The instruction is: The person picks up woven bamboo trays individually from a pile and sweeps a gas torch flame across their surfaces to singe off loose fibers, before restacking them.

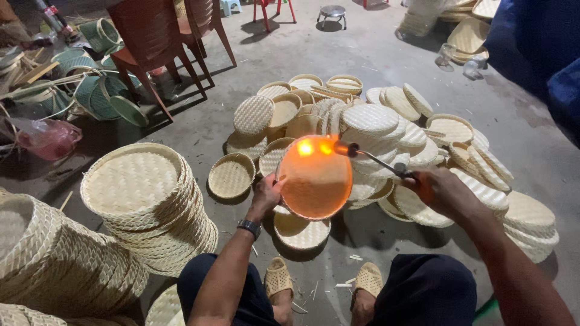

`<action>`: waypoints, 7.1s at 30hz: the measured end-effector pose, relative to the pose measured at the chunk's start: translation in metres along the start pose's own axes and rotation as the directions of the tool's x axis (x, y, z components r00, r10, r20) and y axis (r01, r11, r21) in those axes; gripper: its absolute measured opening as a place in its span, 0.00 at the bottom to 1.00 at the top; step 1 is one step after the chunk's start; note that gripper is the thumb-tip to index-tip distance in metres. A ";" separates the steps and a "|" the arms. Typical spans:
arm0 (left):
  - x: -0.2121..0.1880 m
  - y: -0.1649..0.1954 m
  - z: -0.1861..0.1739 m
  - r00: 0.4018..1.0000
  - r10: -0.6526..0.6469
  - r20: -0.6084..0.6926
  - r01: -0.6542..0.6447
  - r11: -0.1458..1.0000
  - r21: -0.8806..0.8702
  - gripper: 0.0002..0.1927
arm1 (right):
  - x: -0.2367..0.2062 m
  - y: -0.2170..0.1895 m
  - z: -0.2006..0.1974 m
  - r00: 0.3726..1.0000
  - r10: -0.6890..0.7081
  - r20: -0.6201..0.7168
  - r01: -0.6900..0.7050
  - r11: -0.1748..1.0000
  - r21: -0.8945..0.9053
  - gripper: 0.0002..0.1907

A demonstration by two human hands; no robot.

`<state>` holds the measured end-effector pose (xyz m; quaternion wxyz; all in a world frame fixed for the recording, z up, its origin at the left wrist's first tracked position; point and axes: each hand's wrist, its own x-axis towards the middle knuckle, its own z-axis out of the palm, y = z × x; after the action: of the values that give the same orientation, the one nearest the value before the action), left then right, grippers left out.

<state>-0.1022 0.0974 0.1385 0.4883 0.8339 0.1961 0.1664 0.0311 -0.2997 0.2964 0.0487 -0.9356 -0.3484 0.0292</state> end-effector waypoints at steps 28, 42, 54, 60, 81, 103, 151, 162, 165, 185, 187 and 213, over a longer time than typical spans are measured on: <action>-0.027 -0.059 0.098 0.968 -0.123 -0.219 -0.149 0.420 -0.895 0.10 | -0.028 -0.039 0.070 0.985 -0.170 -0.033 0.171 0.927 0.334 0.14; -0.062 -0.062 0.120 0.990 -0.077 -0.118 -0.088 0.316 -0.945 0.14 | -0.022 -0.040 0.055 0.974 -0.105 -0.202 0.146 0.969 0.197 0.16; -0.132 0.030 0.124 0.990 0.058 0.126 0.101 0.322 -0.941 0.23 | 0.002 -0.012 0.032 0.895 0.433 -0.108 -0.163 0.543 0.824 0.19; -0.147 0.026 0.147 0.911 0.401 0.102 -0.410 0.908 0.089 0.26 | 0.002 -0.008 0.033 0.909 0.405 -0.102 -0.100 0.448 0.889 0.14; -0.033 -0.065 0.055 0.864 0.230 0.448 -0.063 0.932 -0.356 0.20 | 0.009 -0.027 0.051 0.986 0.168 -0.008 -0.123 0.754 0.645 0.14; -0.037 -0.135 0.016 0.824 -0.226 -0.520 -0.350 0.518 -0.781 0.14 | -0.037 -0.095 0.093 0.988 -0.153 0.025 0.142 0.958 0.248 0.15; 0.037 -0.019 -0.091 0.980 0.143 -0.135 -0.138 0.989 0.048 0.22 | -0.029 -0.002 0.087 1.000 0.021 0.001 -0.020 0.928 0.372 0.17; 0.032 0.012 -0.078 0.946 0.322 -0.041 -0.307 0.928 0.213 0.14 | -0.034 -0.018 0.053 0.996 0.086 -0.005 -0.078 0.920 0.384 0.17; 0.029 0.013 -0.068 0.995 -0.097 0.029 0.094 0.991 0.091 0.12 | -0.036 -0.025 0.043 0.996 0.033 -0.077 0.001 0.915 0.403 0.18; 0.024 0.047 -0.029 0.817 0.576 0.036 -0.440 0.581 0.685 0.19 | -0.064 0.034 0.091 0.962 0.252 0.101 -0.266 0.797 0.542 0.18; 0.029 0.040 -0.029 0.820 0.571 0.045 -0.412 0.533 0.739 0.22 | -0.065 0.040 0.091 0.967 0.228 0.112 -0.249 0.759 0.602 0.18; -0.020 -0.046 0.000 0.990 -0.138 -0.012 0.073 0.592 -0.803 0.14 | -0.018 -0.020 0.072 0.994 0.080 0.073 -0.107 0.834 0.541 0.22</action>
<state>-0.1273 0.1079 0.0960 0.8114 0.5069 0.1676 0.2379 -0.0021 -0.2916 0.2276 0.3023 -0.8983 -0.2808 0.1511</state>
